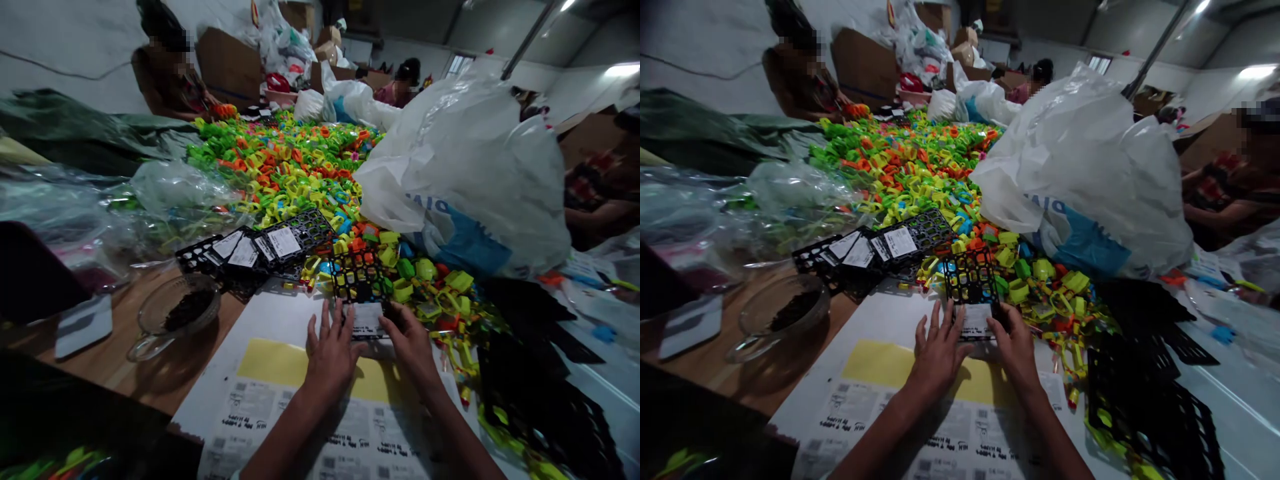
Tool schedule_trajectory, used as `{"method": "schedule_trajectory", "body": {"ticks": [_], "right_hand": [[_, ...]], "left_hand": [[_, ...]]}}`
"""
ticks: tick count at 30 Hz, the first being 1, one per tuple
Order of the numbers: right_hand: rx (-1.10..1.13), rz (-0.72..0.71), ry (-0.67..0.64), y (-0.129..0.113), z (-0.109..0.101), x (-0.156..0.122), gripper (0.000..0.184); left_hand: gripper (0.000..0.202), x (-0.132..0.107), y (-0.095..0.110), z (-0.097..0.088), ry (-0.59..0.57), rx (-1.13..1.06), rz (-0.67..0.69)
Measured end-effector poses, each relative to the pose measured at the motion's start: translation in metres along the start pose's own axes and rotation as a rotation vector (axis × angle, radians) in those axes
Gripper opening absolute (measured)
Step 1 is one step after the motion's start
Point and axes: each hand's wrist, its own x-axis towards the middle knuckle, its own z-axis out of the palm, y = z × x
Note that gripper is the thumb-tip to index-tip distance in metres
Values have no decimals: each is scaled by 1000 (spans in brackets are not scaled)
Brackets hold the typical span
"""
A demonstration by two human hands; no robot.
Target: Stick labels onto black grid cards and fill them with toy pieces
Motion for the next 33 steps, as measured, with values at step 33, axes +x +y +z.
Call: {"method": "schedule_trajectory", "body": {"ticks": [33], "right_hand": [[-1244,-90,569,-1,-225,-4,48]], "left_hand": [[36,-14,-30,-18,20,-295,47]]}}
